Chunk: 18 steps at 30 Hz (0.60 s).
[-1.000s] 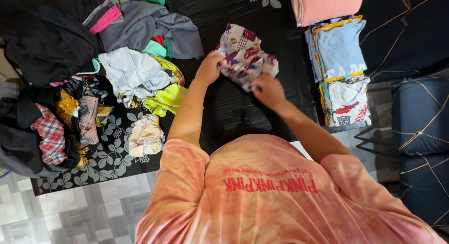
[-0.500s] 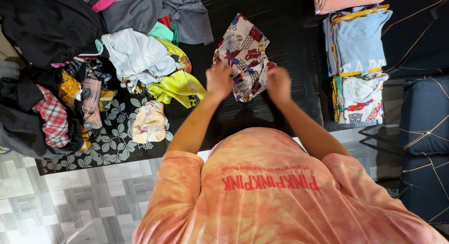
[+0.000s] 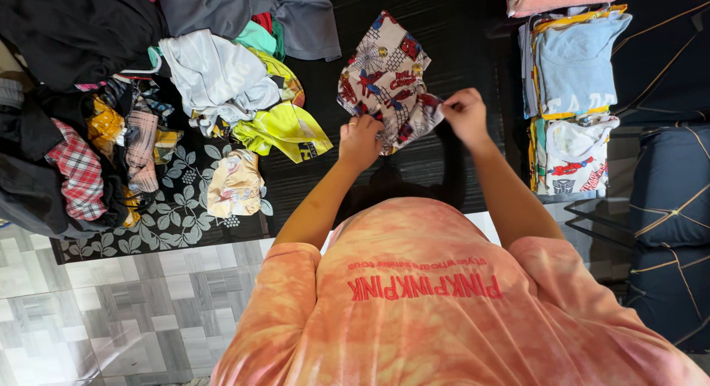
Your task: The person folds multiple pieces of laundry, including patterned underwear and small shorts, by hand on a dark table and places them into organized stacks.
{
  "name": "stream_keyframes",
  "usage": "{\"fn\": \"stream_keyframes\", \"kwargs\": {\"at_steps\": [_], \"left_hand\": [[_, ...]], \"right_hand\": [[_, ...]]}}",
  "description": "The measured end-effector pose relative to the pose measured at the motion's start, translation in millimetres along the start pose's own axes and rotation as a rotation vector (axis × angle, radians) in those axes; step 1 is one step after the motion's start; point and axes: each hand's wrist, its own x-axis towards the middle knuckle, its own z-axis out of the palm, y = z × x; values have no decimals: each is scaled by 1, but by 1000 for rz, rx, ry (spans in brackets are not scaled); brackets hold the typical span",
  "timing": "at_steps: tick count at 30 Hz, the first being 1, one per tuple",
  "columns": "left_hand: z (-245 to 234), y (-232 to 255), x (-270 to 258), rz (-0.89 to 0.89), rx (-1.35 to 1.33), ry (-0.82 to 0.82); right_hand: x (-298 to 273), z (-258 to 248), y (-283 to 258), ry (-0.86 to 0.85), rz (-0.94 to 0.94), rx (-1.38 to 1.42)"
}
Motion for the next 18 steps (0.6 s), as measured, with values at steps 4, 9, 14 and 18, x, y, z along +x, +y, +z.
{"fn": "stream_keyframes", "kwargs": {"at_steps": [4, 9, 14, 18], "left_hand": [[2, -4, 1, -60, -4, -32], [3, -5, 3, -58, 2, -39], [1, -5, 3, -61, 18, -56], [1, -5, 2, -49, 31, -62]], "right_hand": [[-9, -24, 22, -45, 257, 833], [-21, -39, 31, -280, 427, 905], [-24, -43, 6, -574, 382, 434], [-30, -39, -15, -660, 395, -122]]}}
